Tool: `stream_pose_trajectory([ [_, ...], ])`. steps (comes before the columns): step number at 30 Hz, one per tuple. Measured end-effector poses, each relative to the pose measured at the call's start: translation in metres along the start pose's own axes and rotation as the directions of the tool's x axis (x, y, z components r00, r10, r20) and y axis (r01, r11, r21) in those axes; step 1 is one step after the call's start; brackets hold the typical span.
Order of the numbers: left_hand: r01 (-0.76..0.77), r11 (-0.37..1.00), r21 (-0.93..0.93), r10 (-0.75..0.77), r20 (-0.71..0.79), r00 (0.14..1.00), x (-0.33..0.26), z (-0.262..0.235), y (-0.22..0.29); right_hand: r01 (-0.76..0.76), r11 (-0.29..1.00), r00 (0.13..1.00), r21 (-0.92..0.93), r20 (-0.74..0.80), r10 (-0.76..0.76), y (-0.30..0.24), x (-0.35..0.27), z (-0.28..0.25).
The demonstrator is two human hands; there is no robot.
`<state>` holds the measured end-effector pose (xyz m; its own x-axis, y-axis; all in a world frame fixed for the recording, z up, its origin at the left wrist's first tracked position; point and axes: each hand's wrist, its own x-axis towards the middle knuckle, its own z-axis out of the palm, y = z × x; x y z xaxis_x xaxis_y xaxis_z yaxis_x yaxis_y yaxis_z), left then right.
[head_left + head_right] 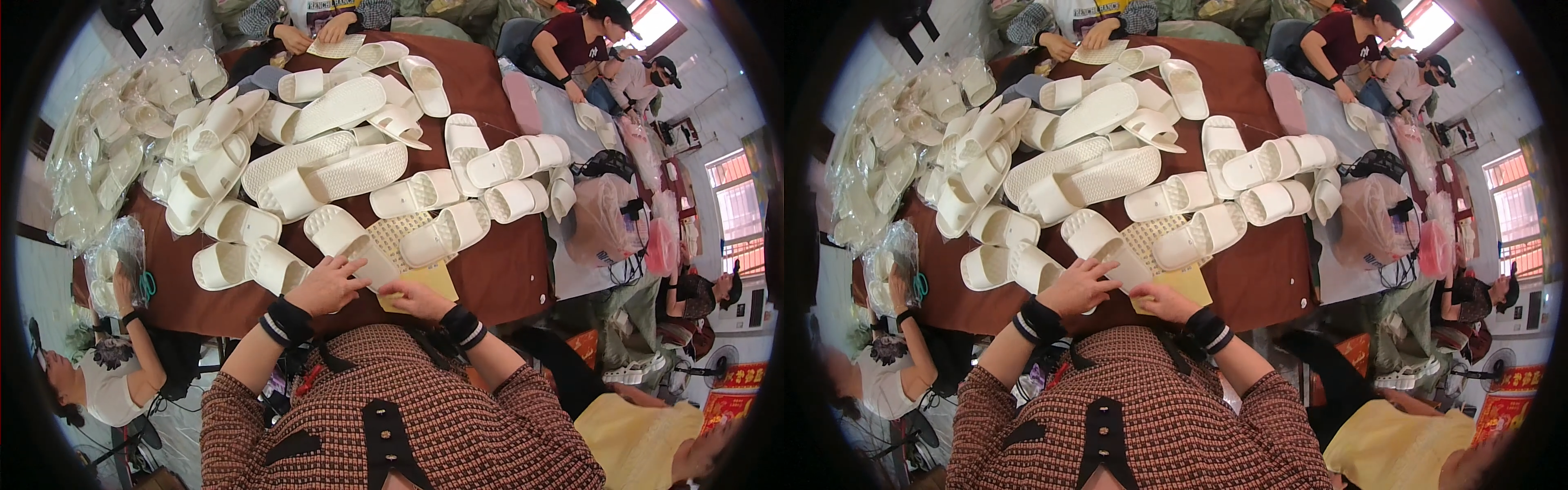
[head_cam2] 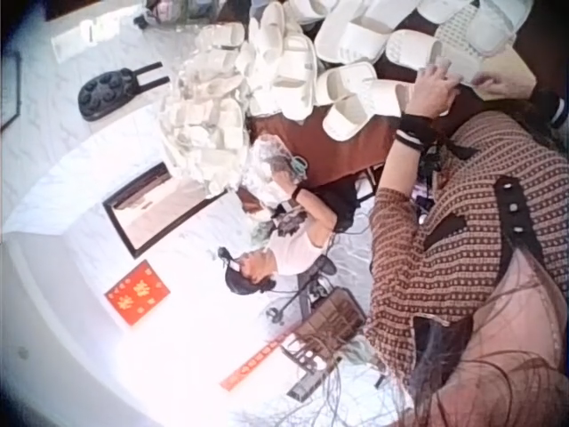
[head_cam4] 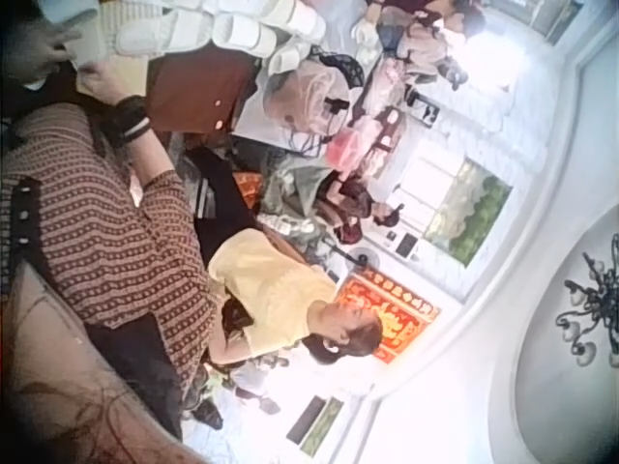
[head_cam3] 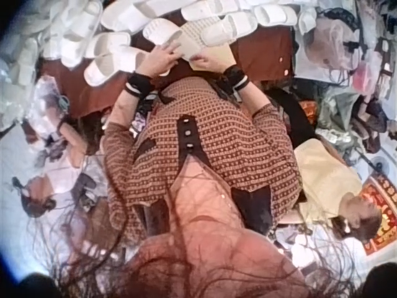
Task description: Cleaning and sorting plastic slippers and components in a manufacturing setting.
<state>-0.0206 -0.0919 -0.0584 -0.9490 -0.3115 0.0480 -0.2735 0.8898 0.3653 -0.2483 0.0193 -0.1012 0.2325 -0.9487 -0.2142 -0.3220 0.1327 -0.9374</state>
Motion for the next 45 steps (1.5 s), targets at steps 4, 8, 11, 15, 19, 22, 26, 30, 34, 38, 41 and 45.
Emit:
stream_pose_trajectory([
  [4,0.008,0.992,0.128,-0.019,0.086,0.996,-0.011,0.016,0.000,-0.105,0.994,0.952,-0.003,0.290,0.101,0.004,-0.006,0.001],
  [8,0.044,0.977,0.209,-0.058,0.062,0.996,-0.023,0.018,-0.009,-0.142,0.985,0.990,-0.098,-0.015,0.141,0.027,-0.007,-0.013],
  [11,0.081,0.973,0.216,-0.106,0.105,0.989,-0.031,0.011,-0.011,-0.057,0.994,0.983,-0.088,-0.178,0.041,0.043,-0.007,-0.017],
  [15,0.150,0.978,0.146,-0.153,0.007,0.988,-0.040,0.014,-0.016,-0.066,0.998,0.983,-0.004,-0.172,0.065,0.045,-0.007,-0.018],
  [19,0.201,0.979,0.029,-0.199,-0.037,0.979,-0.031,0.015,-0.004,-0.041,0.996,0.980,-0.083,-0.195,0.024,0.040,0.000,-0.014],
  [22,0.128,0.991,-0.043,-0.131,-0.088,0.987,-0.026,0.023,0.000,-0.011,0.988,0.972,-0.157,-0.232,-0.026,0.031,0.013,-0.005],
  [26,0.129,0.992,-0.014,-0.129,-0.007,0.992,-0.026,0.029,0.000,0.013,0.935,0.965,-0.355,-0.239,-0.104,0.026,0.023,0.006],
  [30,0.172,0.983,-0.065,-0.172,0.002,0.985,-0.033,0.031,0.001,-0.016,0.898,0.962,-0.439,-0.250,-0.105,0.021,0.026,0.014],
  [34,0.211,0.973,-0.091,-0.214,-0.034,0.976,-0.040,0.020,0.007,-0.002,0.890,0.929,-0.456,-0.330,-0.167,0.026,0.030,0.018],
  [38,0.272,0.942,-0.198,-0.296,-0.108,0.949,-0.054,0.005,0.010,-0.045,0.882,0.912,-0.468,-0.381,-0.155,0.028,0.032,0.019],
  [41,0.323,0.905,-0.277,-0.383,-0.199,0.902,-0.069,-0.002,0.009,-0.077,0.952,0.913,-0.296,-0.405,-0.052,0.031,0.033,0.017],
  [45,0.419,0.830,-0.368,-0.547,-0.389,0.741,-0.101,-0.004,-0.001,-0.104,0.987,0.916,-0.126,-0.400,0.045,0.038,0.035,0.006],
])
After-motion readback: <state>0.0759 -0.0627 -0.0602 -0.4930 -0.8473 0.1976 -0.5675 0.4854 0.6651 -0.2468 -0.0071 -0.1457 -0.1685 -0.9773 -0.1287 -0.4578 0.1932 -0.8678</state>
